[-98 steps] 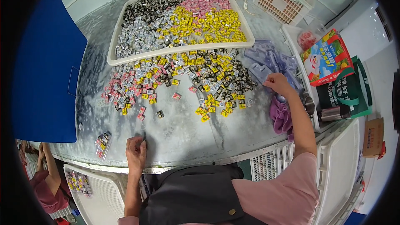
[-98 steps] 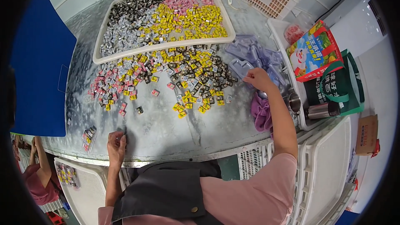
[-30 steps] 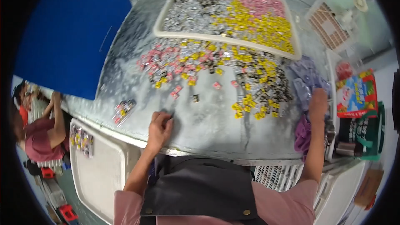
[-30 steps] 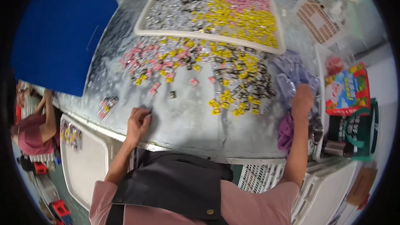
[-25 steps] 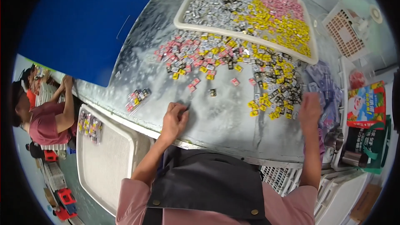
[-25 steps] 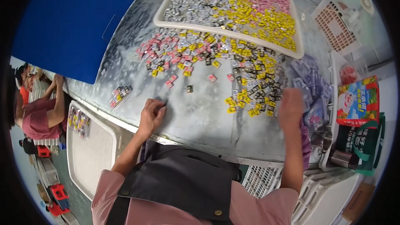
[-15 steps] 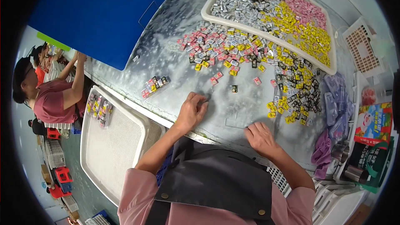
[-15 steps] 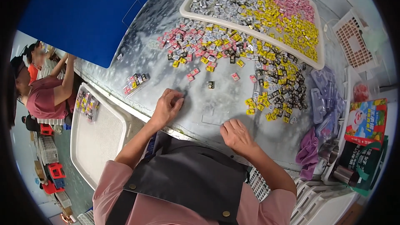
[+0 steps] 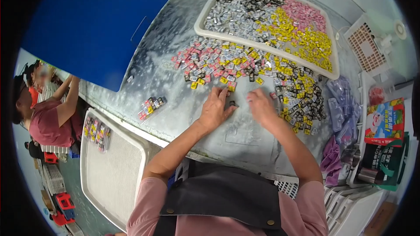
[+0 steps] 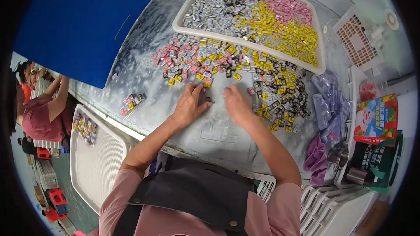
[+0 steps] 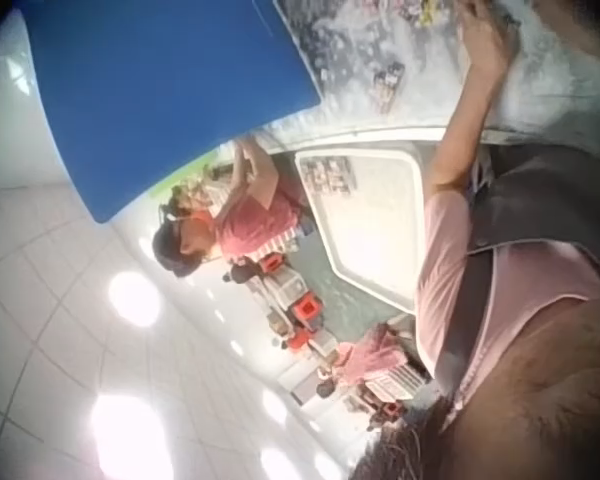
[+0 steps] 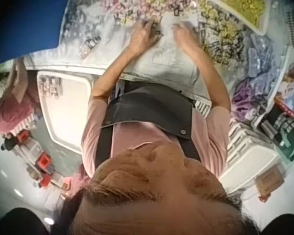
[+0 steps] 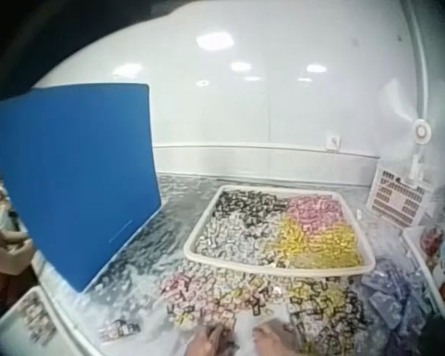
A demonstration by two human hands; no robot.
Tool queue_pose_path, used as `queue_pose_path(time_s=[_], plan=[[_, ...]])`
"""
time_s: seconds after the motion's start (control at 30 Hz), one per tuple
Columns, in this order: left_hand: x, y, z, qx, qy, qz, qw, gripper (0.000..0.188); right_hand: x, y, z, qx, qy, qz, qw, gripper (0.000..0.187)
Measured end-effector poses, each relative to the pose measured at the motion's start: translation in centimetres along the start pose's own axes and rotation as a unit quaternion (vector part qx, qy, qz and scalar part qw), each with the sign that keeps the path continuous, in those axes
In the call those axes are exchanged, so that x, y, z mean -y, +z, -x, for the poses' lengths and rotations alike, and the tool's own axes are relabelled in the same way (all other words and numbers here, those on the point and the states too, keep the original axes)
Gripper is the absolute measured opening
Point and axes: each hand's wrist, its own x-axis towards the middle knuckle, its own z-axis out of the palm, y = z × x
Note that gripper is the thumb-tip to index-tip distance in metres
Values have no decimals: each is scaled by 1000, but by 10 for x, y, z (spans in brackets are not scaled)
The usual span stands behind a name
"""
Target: Sorting and organizing small colorful plastic parts into sets on a factory workbench.
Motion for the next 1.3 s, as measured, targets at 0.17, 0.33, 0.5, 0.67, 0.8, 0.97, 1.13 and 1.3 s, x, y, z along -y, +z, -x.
queue_pose_path(time_s=[0.17, 0.33, 0.5, 0.67, 0.8, 0.97, 1.13, 1.3], plan=[[12, 19, -10, -36, 41, 28, 998, 49, -20, -21, -24, -76, 2, -49, 996, 36], [12, 17, -12, -21, 39, 35, 998, 50, -52, -32, -37, -175, 209, 210, 939, 58], [4, 10, -14, -32, 47, 20, 998, 55, 1, 12, -44, -183, 72, 61, 978, 51], [17, 15, -11, -31, 18, 46, 998, 53, 5, -1, -25, -158, 1, -96, 983, 34], [16, 15, -8, -47, 22, 65, 997, 47, -27, -22, -1, -140, -13, -63, 988, 35], [2, 13, -8, -57, 44, 28, 997, 48, -11, -25, 5, -87, -30, -27, 995, 36], [-6, 30, -21, -68, 59, -51, 995, 46, -5, -15, -6, -78, -54, 15, 995, 30], [-2, 39, -26, -84, 101, -54, 990, 39, -6, -13, -9, -78, -35, 9, 996, 26]])
